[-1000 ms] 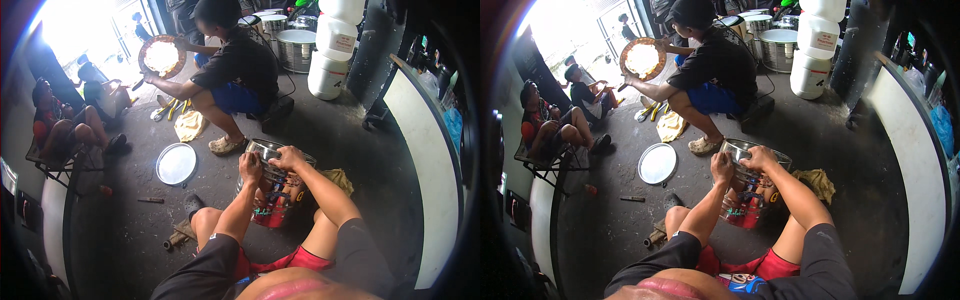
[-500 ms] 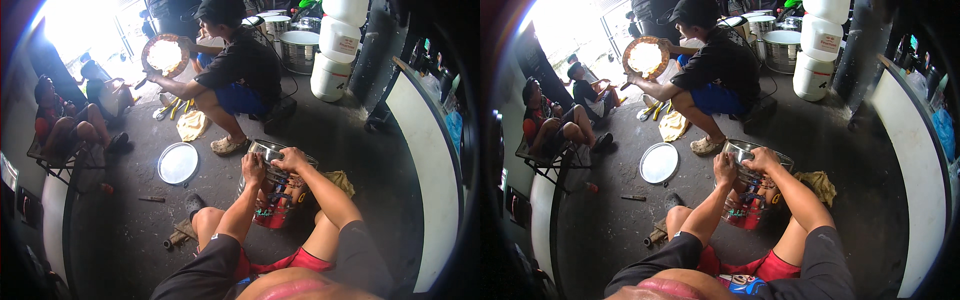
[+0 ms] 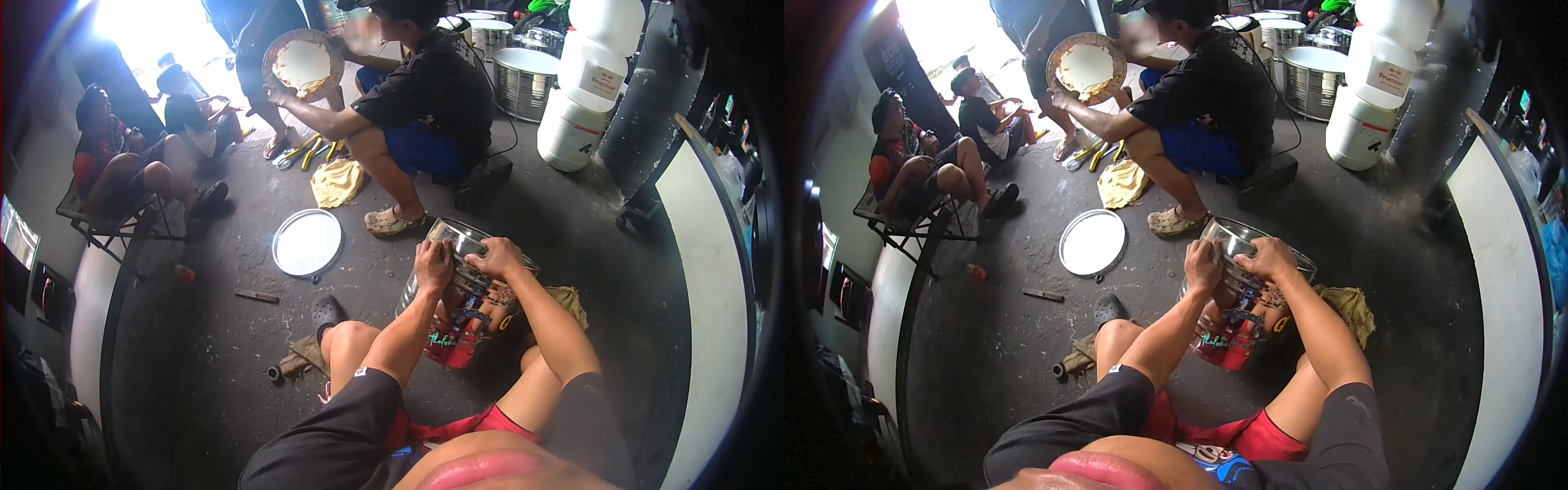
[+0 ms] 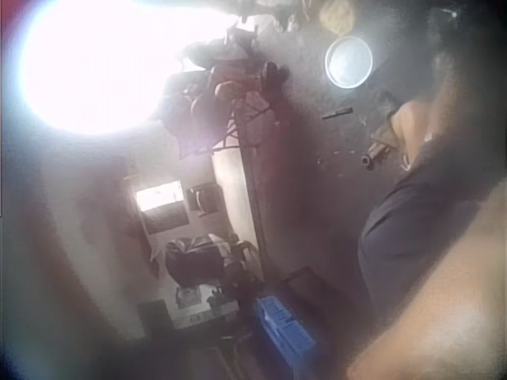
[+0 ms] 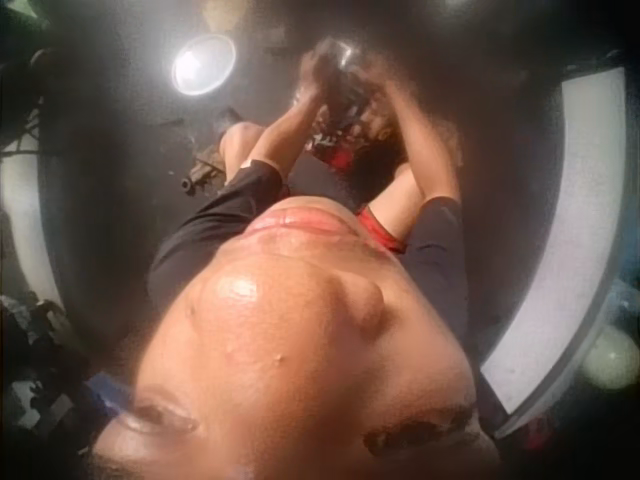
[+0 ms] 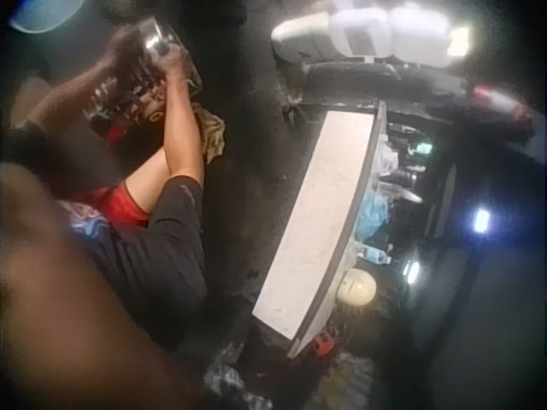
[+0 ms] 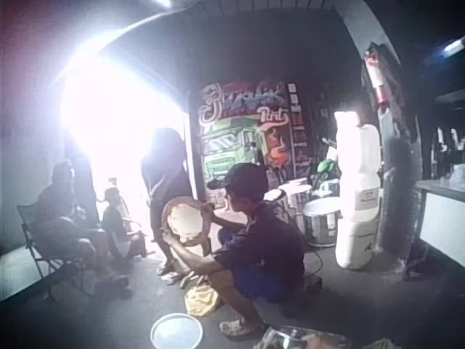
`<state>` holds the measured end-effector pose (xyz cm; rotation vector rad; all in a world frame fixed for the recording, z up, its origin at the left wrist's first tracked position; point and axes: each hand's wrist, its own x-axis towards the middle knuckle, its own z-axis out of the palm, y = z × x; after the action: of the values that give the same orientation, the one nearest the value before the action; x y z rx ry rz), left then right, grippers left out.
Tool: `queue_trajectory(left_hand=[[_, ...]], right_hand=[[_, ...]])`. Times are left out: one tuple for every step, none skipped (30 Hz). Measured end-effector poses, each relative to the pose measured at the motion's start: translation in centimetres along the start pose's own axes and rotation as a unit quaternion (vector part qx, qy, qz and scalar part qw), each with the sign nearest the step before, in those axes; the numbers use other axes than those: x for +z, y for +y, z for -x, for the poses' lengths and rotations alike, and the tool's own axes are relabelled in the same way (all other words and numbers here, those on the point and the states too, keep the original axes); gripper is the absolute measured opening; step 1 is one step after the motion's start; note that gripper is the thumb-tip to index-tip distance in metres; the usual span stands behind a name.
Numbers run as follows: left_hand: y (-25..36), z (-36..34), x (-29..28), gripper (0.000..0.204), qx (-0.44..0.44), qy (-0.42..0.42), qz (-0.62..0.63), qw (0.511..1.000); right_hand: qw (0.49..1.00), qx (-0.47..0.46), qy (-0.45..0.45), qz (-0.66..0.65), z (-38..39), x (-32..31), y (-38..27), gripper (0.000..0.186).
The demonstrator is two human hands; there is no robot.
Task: The person cleans and assembles parts of a drum by hand while sitting on the floor, handling the drum shell and internal components.
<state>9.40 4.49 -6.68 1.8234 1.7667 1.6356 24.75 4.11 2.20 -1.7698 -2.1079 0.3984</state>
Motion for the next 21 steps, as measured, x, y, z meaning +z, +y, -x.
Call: queue_trajectory(left_hand=[[0.0, 0.1, -0.1, 0.022, -0.004, -0.019, -0.011, 1.0], [0.1, 0.1, -0.1, 0.021, -0.01, -0.027, -0.012, 1.0], [0.1, 0.2, 0.0, 0.021, -0.013, -0.027, -0.013, 0.999], [0.1, 0.1, 0.2, 0.019, -0.014, -0.013, -0.008, 1.0], [0.1, 0.1, 0.2, 0.018, -0.016, 0.001, -0.003, 1.0], [0.1, 0.2, 0.2, 0.018, -0.018, 0.002, -0.006, 1.0], [0.2, 0.2, 0.3, 0.018, -0.009, 0.017, -0.005, 1.0], [0.2, 0.1, 0.4, 0.017, 0.0, 0.032, -0.004, 0.999], [0.2, 0.1, 0.4, 0.017, 0.0, 0.032, -0.004, 0.999], [0.2, 0.1, 0.3, 0.017, 0.002, 0.029, 0.002, 1.0], [0.1, 0.1, 0.2, 0.018, 0.004, 0.027, 0.008, 1.0], [0.0, 0.0, 0.1, 0.018, 0.004, 0.026, 0.007, 1.0], [0.1, 0.0, 0.1, 0.018, 0.002, 0.016, 0.005, 1.0], [0.1, 0.0, 0.0, 0.019, 0.001, 0.005, 0.003, 1.0], [0.2, -0.1, 0.0, 0.019, 0.0, 0.005, 0.002, 1.0], [0.4, 0.0, -0.3, 0.02, 0.001, -0.003, 0.005, 1.0], [0.5, 0.0, -0.4, 0.02, 0.001, -0.01, 0.008, 1.0], [0.4, 0.0, -0.4, 0.02, -0.001, -0.011, 0.007, 1.0], [0.4, 0.1, -0.5, 0.02, -0.006, -0.02, 0.0, 1.0], [0.3, 0.2, -0.5, 0.02, -0.011, -0.029, -0.007, 0.999], [0.3, 0.2, -0.4, 0.02, -0.014, -0.029, -0.008, 0.999]], right_hand=[[1.0, -0.001, -0.003, 0.0, 0.1, -0.1, -0.2, 0.054], [1.0, 0.01, -0.02, 0.003, 0.1, -0.5, -0.4, 0.054], [0.999, 0.02, -0.037, 0.007, 0.1, -0.8, -0.6, 0.054], [0.999, 0.015, -0.04, 0.019, 0.1, -1.0, -0.7, 0.053], [0.999, 0.013, -0.042, 0.018, 0.1, -1.2, -1.0, 0.053], [0.998, 0.022, -0.06, 0.015, 0.2, -1.4, -1.3, 0.053], [0.997, 0.033, -0.075, 0.012, 0.3, -1.7, -1.5, 0.054], [0.997, 0.034, -0.075, 0.012, 0.2, -1.6, -1.4, 0.054], [0.997, 0.031, -0.074, 0.018, 0.1, -1.5, -1.1, 0.053], [0.997, 0.028, -0.074, 0.023, 0.1, -1.4, -1.2, 0.053], [0.997, 0.028, -0.075, 0.022, 0.0, -1.5, -1.2, 0.053], [0.995, 0.037, -0.086, 0.014, 0.0, -1.7, -1.3, 0.052], [0.994, 0.047, -0.098, 0.008, 0.0, -1.8, -1.4, 0.052], [0.994, 0.048, -0.099, 0.008, 0.0, -1.5, -1.0, 0.052], [0.998, 0.022, -0.063, 0.004, 0.0, -0.9, -0.4, 0.05], [1.0, -0.004, -0.028, 0.0, 0.1, -0.7, -0.2, 0.049], [1.0, -0.004, -0.031, 0.0, 0.1, -0.5, -0.2, 0.049], [1.0, -0.008, -0.021, 0.006, 0.1, -0.4, -0.1, 0.049], [1.0, -0.012, -0.012, 0.012, 0.2, -0.5, -0.2, 0.049], [1.0, -0.013, -0.015, 0.012, 0.1, -0.5, -0.2, 0.049], [1.0, -0.008, -0.026, 0.015, 0.0, -0.6, -0.2, 0.05]])
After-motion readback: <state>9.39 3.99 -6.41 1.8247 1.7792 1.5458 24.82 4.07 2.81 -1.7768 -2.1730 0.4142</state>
